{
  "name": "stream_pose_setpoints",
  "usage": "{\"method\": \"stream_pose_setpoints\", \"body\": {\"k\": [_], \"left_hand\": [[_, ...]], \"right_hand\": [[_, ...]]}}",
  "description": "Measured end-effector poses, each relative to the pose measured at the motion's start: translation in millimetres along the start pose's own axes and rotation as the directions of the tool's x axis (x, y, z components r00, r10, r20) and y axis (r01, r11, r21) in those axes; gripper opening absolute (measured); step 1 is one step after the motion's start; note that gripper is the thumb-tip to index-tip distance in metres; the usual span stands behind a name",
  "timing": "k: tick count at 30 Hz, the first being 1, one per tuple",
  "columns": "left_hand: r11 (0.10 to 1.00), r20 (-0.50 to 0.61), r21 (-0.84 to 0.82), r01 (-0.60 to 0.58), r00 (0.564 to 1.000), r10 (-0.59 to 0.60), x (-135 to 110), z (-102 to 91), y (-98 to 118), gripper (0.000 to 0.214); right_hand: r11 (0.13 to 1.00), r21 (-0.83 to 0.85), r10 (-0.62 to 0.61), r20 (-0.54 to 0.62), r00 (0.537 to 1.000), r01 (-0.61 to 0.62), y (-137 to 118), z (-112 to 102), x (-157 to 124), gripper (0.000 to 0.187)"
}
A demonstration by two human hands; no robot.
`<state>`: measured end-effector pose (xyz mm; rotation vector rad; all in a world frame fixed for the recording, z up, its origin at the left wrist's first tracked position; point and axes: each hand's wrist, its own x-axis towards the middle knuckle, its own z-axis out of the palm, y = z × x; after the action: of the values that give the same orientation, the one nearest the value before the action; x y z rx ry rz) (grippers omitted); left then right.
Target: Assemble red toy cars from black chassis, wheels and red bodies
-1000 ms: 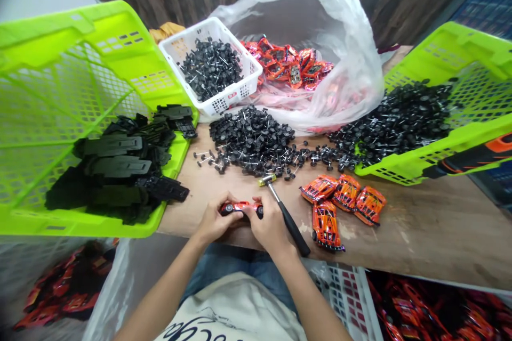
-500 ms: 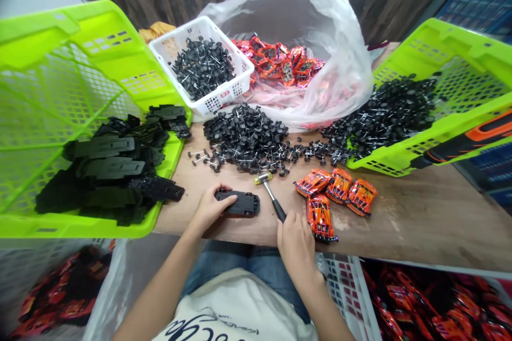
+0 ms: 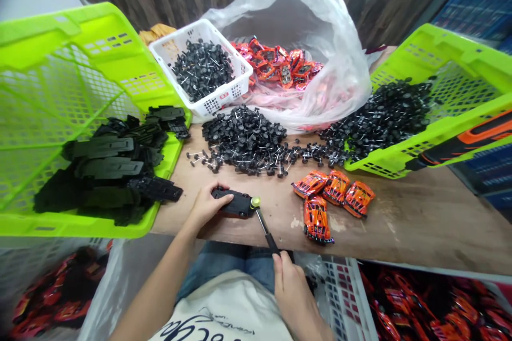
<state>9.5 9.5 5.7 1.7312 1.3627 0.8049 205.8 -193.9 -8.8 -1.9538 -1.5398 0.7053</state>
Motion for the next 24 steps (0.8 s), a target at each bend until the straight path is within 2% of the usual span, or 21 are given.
{"method": "stream_pose_setpoints", "body": {"k": [3, 6, 8, 10, 12, 14, 17, 19, 22, 23, 24], "left_hand": [[0.965, -0.062, 0.127, -0.228, 0.97, 0.237, -1.2, -20.3, 25.6, 0.046], [0.878, 0.027, 0.206, -0.433, 0.899, 0.437, -7.0, -31.9, 54.2, 0.058], [0.827, 0.136, 0.202, -0.524, 0.851, 0.506, -12.4, -31.9, 67.3, 0.056], [0.808, 0.212, 0.154, -0.569, 0.817, 0.536, -17.6, -29.0, 72.6, 0.054], [0.815, 0.241, 0.109, -0.569, 0.811, 0.534, -21.8, -26.5, 70.1, 0.05], [0.84, 0.227, 0.095, -0.534, 0.833, 0.504, -25.1, -25.1, 62.5, 0.045], [0.871, 0.132, 0.11, -0.478, 0.876, 0.464, -31.2, -22.6, 50.8, 0.043], [0.884, 0.078, 0.095, -0.459, 0.888, 0.453, -37.4, -19.7, 48.8, 0.042], [0.878, 0.167, -0.006, -0.478, 0.866, 0.472, -43.2, -16.9, 53.9, 0.04], [0.874, 0.204, -0.039, -0.485, 0.852, 0.482, -41.1, -17.2, 55.1, 0.046], [0.876, 0.212, -0.052, -0.48, 0.851, 0.48, -35.7, -18.5, 54.6, 0.052]], "right_hand": [[0.978, -0.206, -0.022, -0.009, 1.0, 0.019, -2.8, -9.4, 23.8, 0.034], [0.934, -0.344, -0.157, -0.146, 0.977, 0.098, -20.7, -14.6, 59.5, 0.029], [0.934, -0.241, -0.309, -0.177, 0.934, 0.263, -41.1, -17.1, 84.7, 0.037], [0.895, -0.053, -0.445, -0.162, 0.881, 0.442, -62.0, -18.8, 105.8, 0.046], [0.838, 0.093, -0.522, -0.153, 0.839, 0.538, -77.1, -17.9, 120.1, 0.038], [0.801, 0.136, -0.561, -0.168, 0.81, 0.583, -84.9, -13.4, 127.9, 0.027], [0.774, 0.097, -0.596, -0.223, 0.772, 0.625, -91.4, -5.3, 129.5, 0.022], [0.765, 0.072, -0.613, -0.221, 0.758, 0.64, -96.8, -7.6, 123.0, 0.021], [0.8, 0.021, -0.586, -0.186, 0.789, 0.6, -97.9, -33.6, 95.3, 0.024], [0.826, -0.029, -0.556, -0.213, 0.803, 0.564, -91.7, -47.5, 81.4, 0.025], [0.864, -0.101, -0.499, -0.304, 0.812, 0.493, -80.2, -62.6, 66.7, 0.025]]}}
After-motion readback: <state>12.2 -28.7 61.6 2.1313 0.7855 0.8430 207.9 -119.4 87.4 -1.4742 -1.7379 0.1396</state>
